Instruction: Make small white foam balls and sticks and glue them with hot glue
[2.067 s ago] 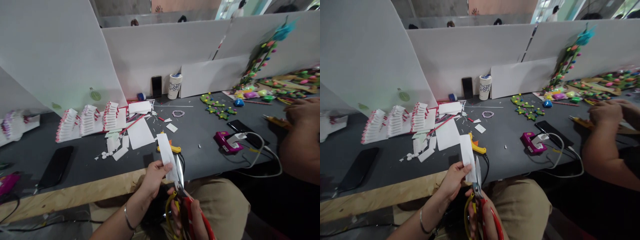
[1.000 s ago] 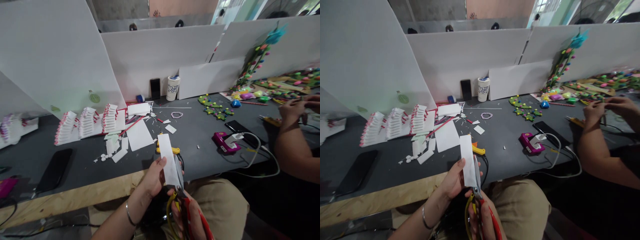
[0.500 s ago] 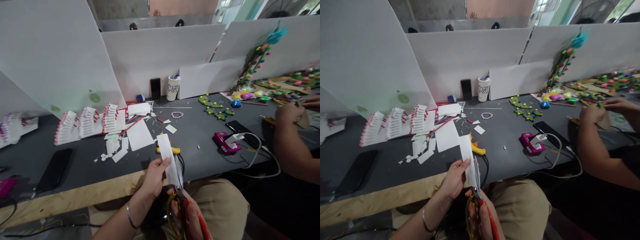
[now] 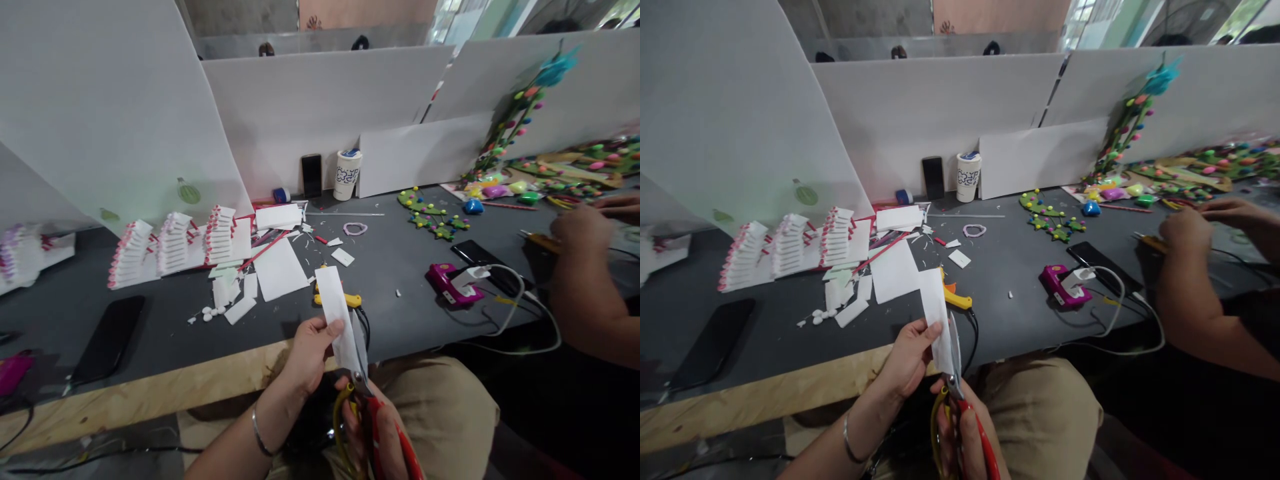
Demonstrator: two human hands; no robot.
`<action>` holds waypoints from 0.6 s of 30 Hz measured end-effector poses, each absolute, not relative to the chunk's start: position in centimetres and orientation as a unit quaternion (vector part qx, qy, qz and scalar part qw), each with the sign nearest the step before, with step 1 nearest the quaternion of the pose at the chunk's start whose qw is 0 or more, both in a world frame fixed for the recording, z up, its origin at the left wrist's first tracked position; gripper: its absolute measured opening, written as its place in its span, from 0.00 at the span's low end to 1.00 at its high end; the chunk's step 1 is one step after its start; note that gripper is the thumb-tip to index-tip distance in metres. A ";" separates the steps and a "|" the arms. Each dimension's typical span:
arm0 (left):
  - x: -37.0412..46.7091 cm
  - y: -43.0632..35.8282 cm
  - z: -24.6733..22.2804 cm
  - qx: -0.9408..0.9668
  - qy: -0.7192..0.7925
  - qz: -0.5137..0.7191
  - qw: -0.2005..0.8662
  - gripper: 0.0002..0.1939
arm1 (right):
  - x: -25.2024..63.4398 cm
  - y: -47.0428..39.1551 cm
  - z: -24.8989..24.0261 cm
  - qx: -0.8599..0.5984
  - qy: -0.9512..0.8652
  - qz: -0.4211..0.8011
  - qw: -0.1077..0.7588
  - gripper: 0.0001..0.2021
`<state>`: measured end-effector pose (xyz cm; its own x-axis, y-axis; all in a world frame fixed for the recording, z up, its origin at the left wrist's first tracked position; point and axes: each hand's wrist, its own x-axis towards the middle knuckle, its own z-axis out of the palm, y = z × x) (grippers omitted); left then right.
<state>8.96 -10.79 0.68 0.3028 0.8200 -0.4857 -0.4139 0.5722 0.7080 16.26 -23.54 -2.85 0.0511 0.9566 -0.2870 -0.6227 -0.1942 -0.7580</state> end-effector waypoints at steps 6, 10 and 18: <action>9.1 -10.9 0.5 0.225 0.439 0.409 0.768 0.21 | 16.4 -23.6 -3.5 -0.370 -0.219 0.681 0.593 0.34; 9.1 -10.9 0.8 0.223 0.440 0.406 0.769 0.22 | 16.1 -23.6 -2.8 -0.395 -0.203 0.665 0.601 0.33; 8.6 -10.7 0.9 0.249 0.441 0.391 0.768 0.21 | 15.7 -23.6 -2.0 -0.398 -0.187 0.663 0.606 0.34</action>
<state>8.65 -10.75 0.88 0.3053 0.8206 -0.4831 -0.3805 0.5701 0.7281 15.70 -23.59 -1.96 0.0520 0.9524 -0.3005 -0.6547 -0.1948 -0.7304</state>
